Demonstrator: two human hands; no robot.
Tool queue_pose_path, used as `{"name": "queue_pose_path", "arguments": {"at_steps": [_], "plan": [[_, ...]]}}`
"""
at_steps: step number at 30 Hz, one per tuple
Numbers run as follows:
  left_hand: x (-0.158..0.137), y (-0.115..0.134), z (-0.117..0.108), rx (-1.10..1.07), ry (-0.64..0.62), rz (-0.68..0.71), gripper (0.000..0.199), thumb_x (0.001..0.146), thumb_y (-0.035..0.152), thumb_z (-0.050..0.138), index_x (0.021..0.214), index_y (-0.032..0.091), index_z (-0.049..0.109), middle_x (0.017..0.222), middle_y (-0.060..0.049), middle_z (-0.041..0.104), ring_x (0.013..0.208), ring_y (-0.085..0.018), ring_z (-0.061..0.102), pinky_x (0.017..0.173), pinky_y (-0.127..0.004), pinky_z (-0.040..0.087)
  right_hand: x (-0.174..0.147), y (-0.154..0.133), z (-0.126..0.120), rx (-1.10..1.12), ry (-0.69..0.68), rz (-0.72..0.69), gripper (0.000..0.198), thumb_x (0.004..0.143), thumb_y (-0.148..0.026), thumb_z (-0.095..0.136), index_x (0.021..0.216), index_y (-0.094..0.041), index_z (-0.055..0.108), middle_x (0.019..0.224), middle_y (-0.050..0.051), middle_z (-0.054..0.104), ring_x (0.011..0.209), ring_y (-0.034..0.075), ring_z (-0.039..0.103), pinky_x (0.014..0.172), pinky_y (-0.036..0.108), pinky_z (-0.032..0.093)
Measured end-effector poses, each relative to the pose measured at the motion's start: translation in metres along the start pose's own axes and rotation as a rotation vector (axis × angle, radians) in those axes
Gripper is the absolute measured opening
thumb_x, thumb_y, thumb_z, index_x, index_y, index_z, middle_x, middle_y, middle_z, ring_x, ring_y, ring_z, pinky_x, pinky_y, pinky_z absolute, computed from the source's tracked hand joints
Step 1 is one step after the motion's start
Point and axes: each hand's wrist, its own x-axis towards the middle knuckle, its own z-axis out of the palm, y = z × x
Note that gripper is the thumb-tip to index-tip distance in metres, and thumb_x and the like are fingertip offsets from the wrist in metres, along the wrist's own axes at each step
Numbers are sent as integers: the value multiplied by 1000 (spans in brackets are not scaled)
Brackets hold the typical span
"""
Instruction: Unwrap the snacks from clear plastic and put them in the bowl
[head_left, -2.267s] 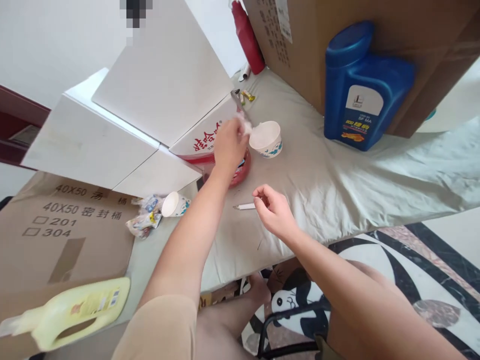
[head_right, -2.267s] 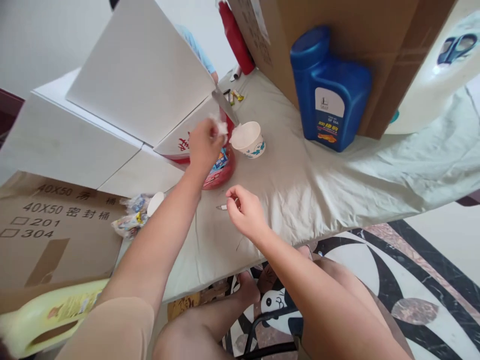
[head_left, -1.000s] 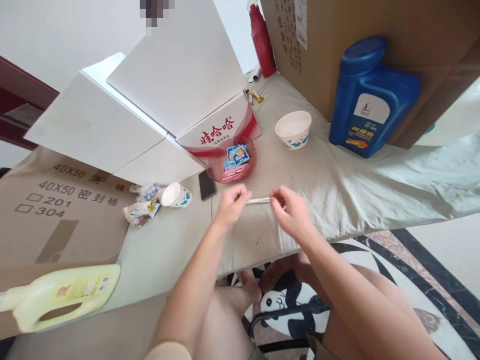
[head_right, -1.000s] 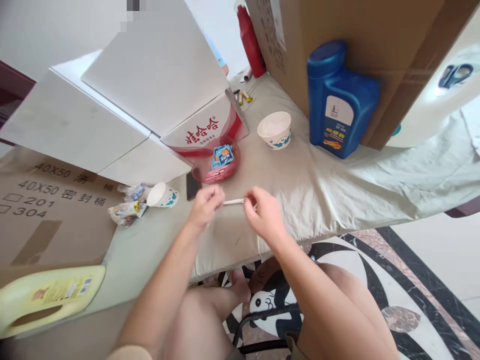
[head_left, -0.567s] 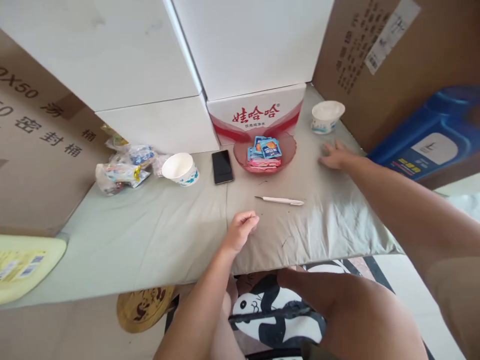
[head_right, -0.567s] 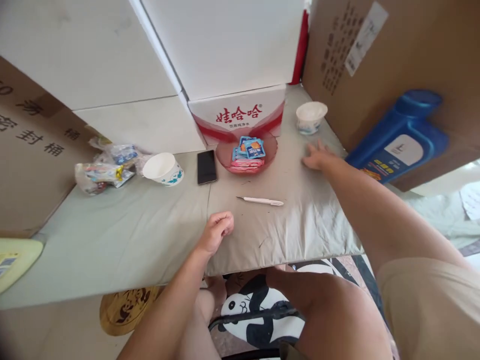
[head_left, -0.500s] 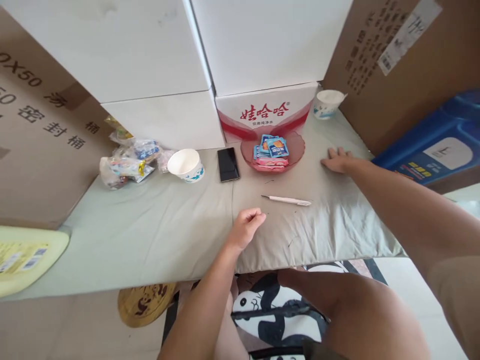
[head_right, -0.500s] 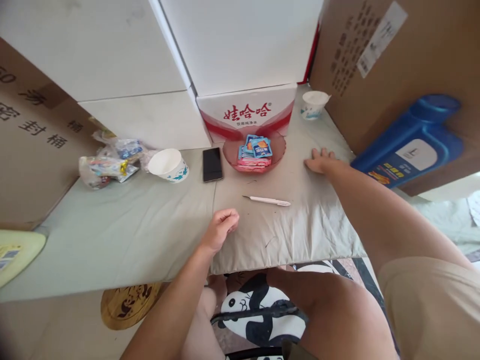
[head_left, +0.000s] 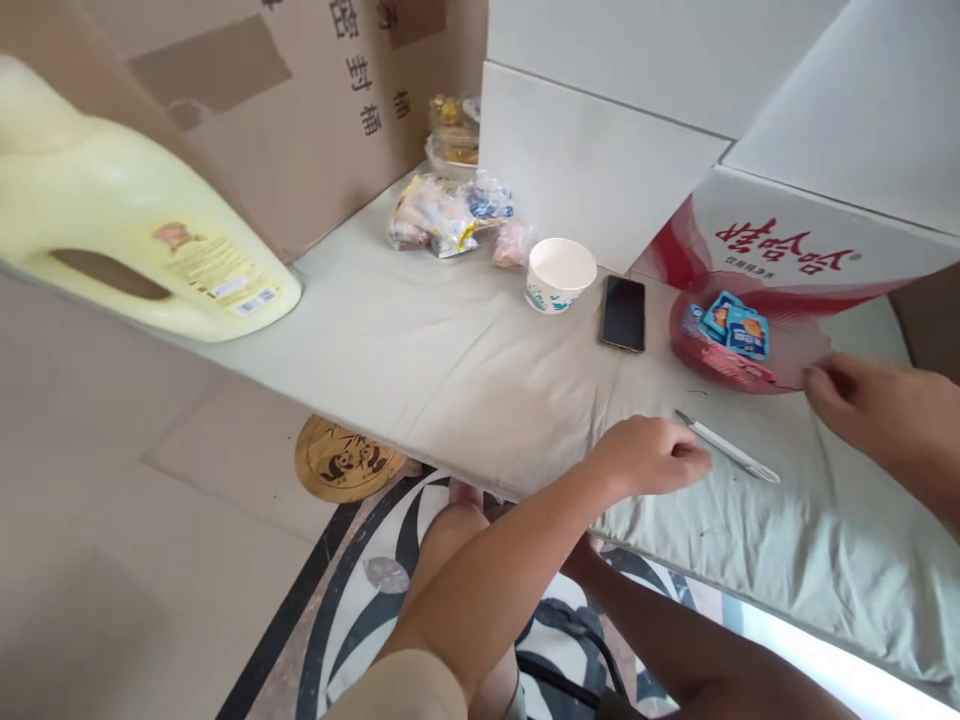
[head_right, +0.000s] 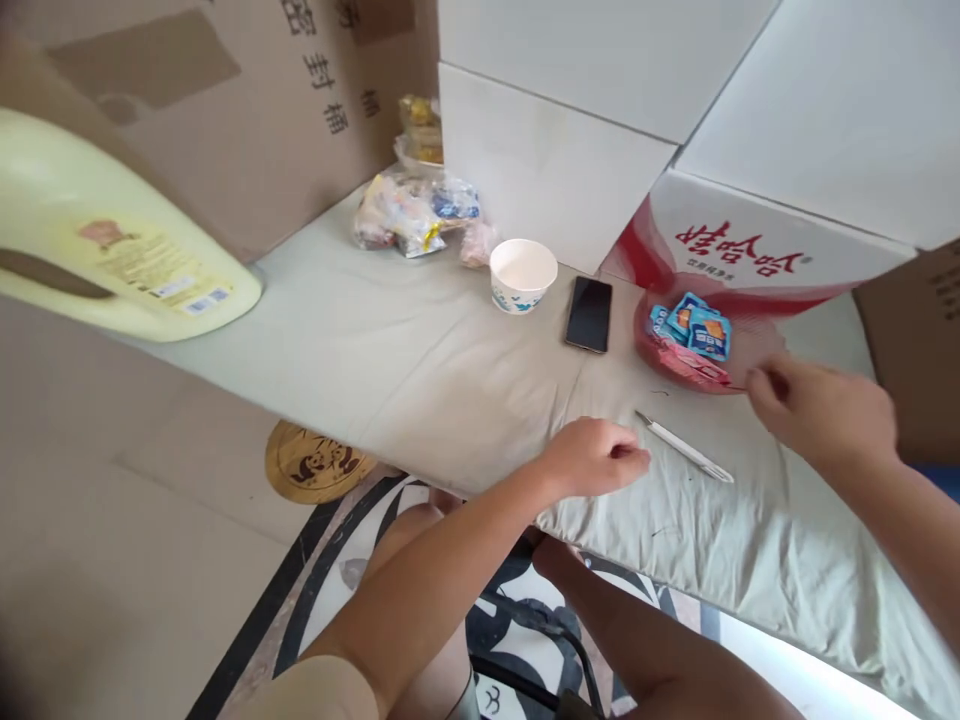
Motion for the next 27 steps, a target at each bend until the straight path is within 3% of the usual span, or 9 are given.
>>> {"name": "queue_pose_path", "arguments": {"at_steps": [2, 5, 7, 9, 12, 16, 22, 24, 27], "plan": [[-4, -1, -4, 184, -45, 20, 34, 82, 36, 53, 55, 22, 38, 57, -1, 46, 62, -17, 45, 58, -33, 29, 12, -83, -12, -3, -64, -124, 15, 84, -42, 51, 86, -32, 62, 91, 16, 71, 87, 30, 67, 71, 46, 46], [-7, -3, -8, 346, -102, 12, 29, 83, 35, 48, 59, 22, 40, 64, -4, 53, 71, -22, 57, 60, -34, 33, 35, -200, 3, 43, -117, -490, 40, 87, -31, 51, 124, -21, 62, 131, 17, 66, 120, 33, 60, 89, 45, 49], [-9, -6, -8, 407, -117, 16, 27, 84, 34, 46, 61, 22, 39, 68, -6, 58, 76, -25, 61, 60, -35, 35, 50, -257, 23, 28, -130, -557, 53, 86, -27, 56, 137, -13, 54, 135, 21, 62, 121, 37, 59, 94, 48, 47], [-10, -10, -6, 428, -127, 43, 24, 85, 35, 46, 65, 22, 42, 74, -8, 63, 79, -26, 64, 60, -35, 38, 59, -292, 40, -6, -186, -501, 51, 86, -20, 56, 136, -11, 55, 125, 23, 67, 111, 38, 62, 91, 48, 46], [-15, -13, -3, 457, -166, 59, 20, 84, 36, 46, 71, 22, 51, 83, -11, 68, 84, -28, 67, 62, -36, 41, 49, -304, 45, -2, -254, -553, 34, 87, -11, 50, 117, -18, 65, 108, 17, 71, 91, 31, 65, 84, 44, 44], [-20, -10, -7, 493, -219, 48, 22, 84, 37, 44, 70, 22, 52, 85, -11, 69, 91, -29, 68, 68, -37, 44, 0, -245, 21, 102, -95, -711, 20, 92, -22, 42, 91, -20, 63, 84, 11, 67, 83, 27, 62, 83, 40, 41], [-20, -2, -3, 506, -283, 103, 23, 81, 34, 45, 63, 21, 45, 77, -7, 67, 76, -23, 64, 58, -33, 35, -88, -58, -2, -8, 436, -168, 20, 84, -29, 46, 69, -26, 33, 61, 4, 45, 67, 27, 54, 68, 39, 34], [-17, -2, 6, 530, -279, 130, 21, 80, 31, 46, 61, 21, 44, 74, -6, 66, 72, -21, 63, 57, -33, 33, -108, -3, 5, -72, 426, 11, 22, 83, -29, 46, 68, -26, 29, 60, 4, 42, 69, 28, 53, 67, 39, 30], [-9, -4, 23, 574, -268, 130, 24, 82, 33, 45, 61, 21, 48, 73, -7, 67, 72, -21, 63, 57, -33, 32, -118, 48, 20, -85, 254, 44, 14, 75, -29, 50, 68, -26, 39, 64, 8, 53, 73, 29, 55, 68, 42, 30]]}}
